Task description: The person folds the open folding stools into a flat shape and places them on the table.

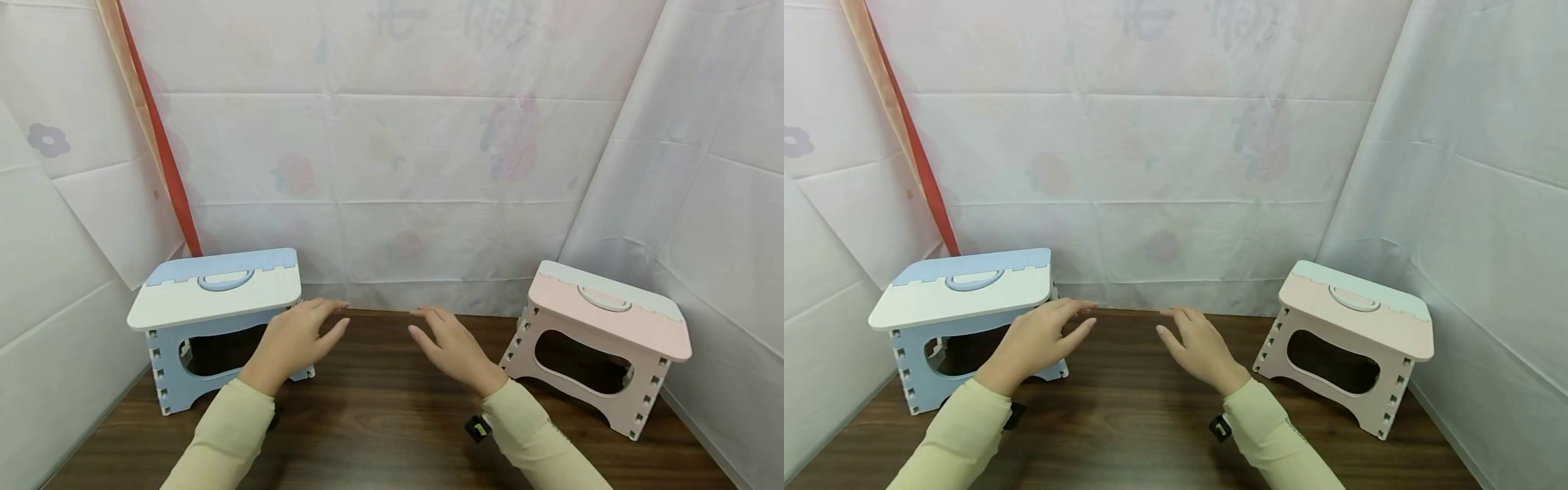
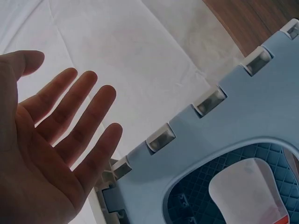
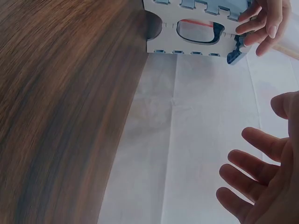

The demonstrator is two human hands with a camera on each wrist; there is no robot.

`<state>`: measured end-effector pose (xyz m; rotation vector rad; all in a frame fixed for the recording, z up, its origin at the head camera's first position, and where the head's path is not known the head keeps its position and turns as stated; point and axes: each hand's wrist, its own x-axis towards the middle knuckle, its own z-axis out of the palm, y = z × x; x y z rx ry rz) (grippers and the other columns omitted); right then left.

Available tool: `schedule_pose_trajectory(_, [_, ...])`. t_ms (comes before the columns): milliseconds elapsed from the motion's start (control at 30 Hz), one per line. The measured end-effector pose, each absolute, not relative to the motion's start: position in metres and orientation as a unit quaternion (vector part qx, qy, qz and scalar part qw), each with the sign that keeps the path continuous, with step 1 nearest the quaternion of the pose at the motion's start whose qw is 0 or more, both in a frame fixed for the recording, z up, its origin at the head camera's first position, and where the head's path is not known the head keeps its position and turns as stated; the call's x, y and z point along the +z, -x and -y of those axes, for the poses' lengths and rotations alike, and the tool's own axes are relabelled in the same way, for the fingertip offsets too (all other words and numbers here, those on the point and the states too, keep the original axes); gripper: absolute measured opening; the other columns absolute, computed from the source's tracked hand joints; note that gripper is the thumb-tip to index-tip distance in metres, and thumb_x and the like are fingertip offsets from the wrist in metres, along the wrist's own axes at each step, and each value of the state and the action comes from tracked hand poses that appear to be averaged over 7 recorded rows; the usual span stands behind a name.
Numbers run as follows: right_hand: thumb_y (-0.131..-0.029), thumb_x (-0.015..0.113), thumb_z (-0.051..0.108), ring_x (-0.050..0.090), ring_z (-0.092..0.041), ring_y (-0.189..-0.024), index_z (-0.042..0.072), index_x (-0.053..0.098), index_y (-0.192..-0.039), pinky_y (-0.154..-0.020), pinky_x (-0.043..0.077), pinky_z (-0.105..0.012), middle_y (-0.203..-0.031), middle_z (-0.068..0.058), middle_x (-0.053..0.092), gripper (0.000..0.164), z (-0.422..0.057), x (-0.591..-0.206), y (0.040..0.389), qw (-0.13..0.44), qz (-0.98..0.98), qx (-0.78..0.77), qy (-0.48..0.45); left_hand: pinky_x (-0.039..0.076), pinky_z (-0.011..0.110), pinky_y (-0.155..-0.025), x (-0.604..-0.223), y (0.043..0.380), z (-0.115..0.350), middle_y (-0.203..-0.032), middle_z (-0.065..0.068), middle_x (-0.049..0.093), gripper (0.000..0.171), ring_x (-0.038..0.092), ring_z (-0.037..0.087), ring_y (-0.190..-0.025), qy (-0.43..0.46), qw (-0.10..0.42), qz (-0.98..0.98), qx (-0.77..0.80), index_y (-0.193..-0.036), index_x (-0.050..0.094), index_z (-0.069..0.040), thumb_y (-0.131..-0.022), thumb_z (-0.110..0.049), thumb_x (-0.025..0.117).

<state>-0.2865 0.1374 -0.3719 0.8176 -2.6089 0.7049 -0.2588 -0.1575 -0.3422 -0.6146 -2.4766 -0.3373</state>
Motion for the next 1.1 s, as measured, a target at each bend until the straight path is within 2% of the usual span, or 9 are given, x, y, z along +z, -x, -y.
schedule_pose_trajectory(300, [-0.107,0.041,0.049,0.043,-0.023,-0.136,0.014,0.056,-0.14,-0.107,0.04,-0.046,-0.142,-0.005,0.052,0.051,-0.127,-0.369,0.288,0.144,0.906,0.274,-0.29,0.054,0.035,-0.06,-0.339,0.255,0.166,-0.118,0.001,0.07,0.032,0.068,0.018,-0.088,0.24,0.307,0.91,-0.14,-0.124,0.071,-0.018,-0.099,-0.037,0.062])
schedule_pose_trajectory(533, [-0.107,0.041,0.048,0.045,-0.02,-0.133,0.016,0.056,-0.139,-0.107,0.04,-0.044,-0.139,-0.006,0.055,0.048,-0.116,-0.366,0.291,0.14,0.89,0.302,-0.311,0.053,0.035,-0.059,-0.335,0.253,0.174,-0.114,0.001,0.072,0.032,0.066,0.016,-0.082,0.241,0.32,0.906,-0.135,-0.124,0.071,-0.017,-0.098,-0.035,0.064])
schedule_pose_trajectory(667, [-0.107,0.04,0.048,0.046,-0.019,-0.132,0.015,0.057,-0.138,-0.106,0.04,-0.043,-0.138,-0.005,0.056,0.049,-0.11,-0.364,0.293,0.138,0.884,0.31,-0.322,0.051,0.032,-0.057,-0.332,0.25,0.18,-0.11,0.002,0.072,0.033,0.066,0.015,-0.082,0.239,0.322,0.906,-0.134,-0.123,0.071,-0.016,-0.097,-0.035,0.063])
schedule_pose_trajectory(767, [-0.107,0.04,0.049,0.047,-0.019,-0.131,0.015,0.056,-0.139,-0.106,0.04,-0.042,-0.138,-0.002,0.055,0.049,-0.105,-0.362,0.294,0.135,0.884,0.309,-0.325,0.048,0.03,-0.053,-0.33,0.248,0.185,-0.1,0.001,0.071,0.031,0.062,0.015,-0.078,0.235,0.327,0.905,-0.136,-0.12,0.072,-0.016,-0.097,-0.034,0.064])
schedule_pose_trajectory(900, [-0.107,0.04,0.048,0.048,-0.018,-0.13,0.015,0.056,-0.139,-0.105,0.042,-0.042,-0.137,-0.002,0.055,0.049,-0.099,-0.36,0.293,0.13,0.882,0.315,-0.326,0.046,0.028,-0.051,-0.329,0.245,0.19,-0.095,0.0,0.07,0.028,0.06,0.015,-0.076,0.23,0.336,0.903,-0.138,-0.117,0.073,-0.015,-0.096,-0.032,0.065])
schedule_pose_trajectory(1100, [-0.107,0.04,0.048,0.048,-0.016,-0.128,0.017,0.056,-0.138,-0.104,0.042,-0.041,-0.136,0.0,0.055,0.047,-0.092,-0.357,0.292,0.126,0.879,0.32,-0.329,0.052,0.033,-0.055,-0.327,0.24,0.199,-0.101,0.001,0.072,0.026,0.066,0.016,-0.083,0.222,0.344,0.901,-0.141,-0.115,0.074,-0.015,-0.096,-0.031,0.065])
